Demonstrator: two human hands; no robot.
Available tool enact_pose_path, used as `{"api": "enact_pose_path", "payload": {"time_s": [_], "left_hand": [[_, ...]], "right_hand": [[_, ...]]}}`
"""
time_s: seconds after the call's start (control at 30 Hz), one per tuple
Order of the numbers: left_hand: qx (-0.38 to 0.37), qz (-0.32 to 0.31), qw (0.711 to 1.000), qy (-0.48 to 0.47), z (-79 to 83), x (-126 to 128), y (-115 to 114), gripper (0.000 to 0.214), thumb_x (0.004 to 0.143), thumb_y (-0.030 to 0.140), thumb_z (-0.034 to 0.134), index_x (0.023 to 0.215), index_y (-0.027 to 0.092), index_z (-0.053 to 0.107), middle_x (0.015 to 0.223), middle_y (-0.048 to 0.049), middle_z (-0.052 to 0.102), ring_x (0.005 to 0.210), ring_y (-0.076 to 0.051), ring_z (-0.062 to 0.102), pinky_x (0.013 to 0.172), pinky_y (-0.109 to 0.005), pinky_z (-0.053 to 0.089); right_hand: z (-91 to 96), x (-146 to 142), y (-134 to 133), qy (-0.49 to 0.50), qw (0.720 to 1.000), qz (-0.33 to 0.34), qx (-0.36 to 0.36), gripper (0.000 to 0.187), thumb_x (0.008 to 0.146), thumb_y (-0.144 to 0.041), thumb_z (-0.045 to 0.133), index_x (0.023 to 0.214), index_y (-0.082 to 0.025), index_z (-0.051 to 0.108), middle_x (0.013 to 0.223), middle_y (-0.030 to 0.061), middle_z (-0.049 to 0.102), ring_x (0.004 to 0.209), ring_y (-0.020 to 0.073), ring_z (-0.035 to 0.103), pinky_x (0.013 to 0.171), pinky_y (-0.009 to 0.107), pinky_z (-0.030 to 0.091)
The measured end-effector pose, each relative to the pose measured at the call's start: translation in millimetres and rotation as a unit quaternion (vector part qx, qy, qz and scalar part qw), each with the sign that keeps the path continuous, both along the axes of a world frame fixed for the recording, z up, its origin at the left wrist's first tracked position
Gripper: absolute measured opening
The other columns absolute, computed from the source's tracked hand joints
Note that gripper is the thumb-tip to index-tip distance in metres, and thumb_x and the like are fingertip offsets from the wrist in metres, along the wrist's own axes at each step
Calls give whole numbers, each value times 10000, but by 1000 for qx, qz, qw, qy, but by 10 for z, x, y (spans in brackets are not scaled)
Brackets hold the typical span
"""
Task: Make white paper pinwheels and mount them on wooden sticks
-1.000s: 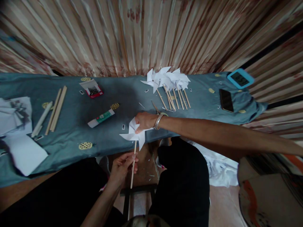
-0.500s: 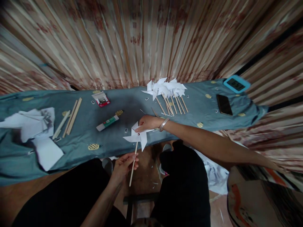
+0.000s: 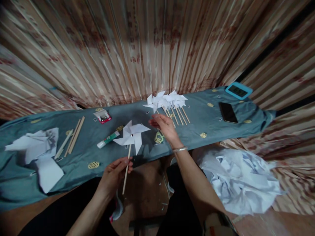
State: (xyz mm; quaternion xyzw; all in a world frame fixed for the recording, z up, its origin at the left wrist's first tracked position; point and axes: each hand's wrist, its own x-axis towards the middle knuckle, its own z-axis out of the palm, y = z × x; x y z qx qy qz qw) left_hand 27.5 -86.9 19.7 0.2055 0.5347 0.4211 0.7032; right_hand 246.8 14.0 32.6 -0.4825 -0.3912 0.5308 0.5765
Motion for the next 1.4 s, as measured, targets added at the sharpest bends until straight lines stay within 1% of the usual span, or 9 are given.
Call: {"api": "enact_pose_path", "payload": {"time_s": [0.1,0.17,0.3,0.4,0.63,0.77,1.03,1.23,1.4], "left_hand": [[7,-1,1000,10,86,-18,192,486,367,412,956,740,149,789,664,-37,734,577,-94,627,569,-178,492],[14,-3,1000,18,99,-26,339,503,340,418,960,732,151,790,697,-43,742,626,-101,635,600,-180,501],[35,-1,998,46,51,-13,586,526,295,439,959,709,162,791,746,-49,753,674,-98,608,639,-180,495],[46,-2,997,56,-5,18,672,515,310,453,955,717,180,796,777,-56,762,719,-113,608,665,-190,485],[57,-15,997,53,-76,120,695,451,355,438,943,704,193,799,687,-38,738,621,-106,553,630,-228,438],[77,-11,995,57,-105,150,707,407,404,412,930,722,194,802,720,-39,748,635,-102,546,644,-225,422],[101,-17,993,64,-148,105,708,388,470,395,910,767,167,806,757,-71,755,644,-124,559,660,-255,425],[109,-16,992,65,-171,95,704,388,500,399,901,799,169,808,738,-57,747,668,-126,568,684,-251,437],[122,-7,991,57,-194,80,698,372,525,378,895,817,164,807,735,-51,745,665,-126,572,693,-254,450]], "right_hand": [[-84,-44,-43,37,999,-28,-11,507,579,-669,791,797,-218,713,716,13,747,675,153,688,688,286,547],[-148,-79,-61,38,999,-12,-23,508,566,-654,806,802,-214,713,713,16,745,665,156,680,689,297,545],[-252,-131,-55,19,999,18,-32,496,576,-634,805,808,-208,700,714,16,737,670,159,671,717,315,544],[-283,-147,-30,14,999,15,-37,484,575,-622,811,804,-210,699,734,18,736,665,161,665,717,322,547],[-201,-223,-62,10,999,20,-43,452,598,-584,821,807,-198,712,755,4,712,635,125,625,642,267,507],[-165,-298,-97,31,998,21,-46,455,556,-536,862,799,-186,703,683,-20,675,597,104,599,605,242,490],[-190,-363,-77,74,995,6,-63,417,506,-451,901,773,-201,702,659,-26,677,548,98,591,530,235,483],[-190,-466,-88,100,992,32,-71,388,510,-430,908,742,-199,699,629,-25,689,527,95,591,520,229,484],[-178,-570,-118,89,991,60,-76,375,546,-465,887,702,-190,686,632,-4,717,528,89,595,523,214,464]]}}
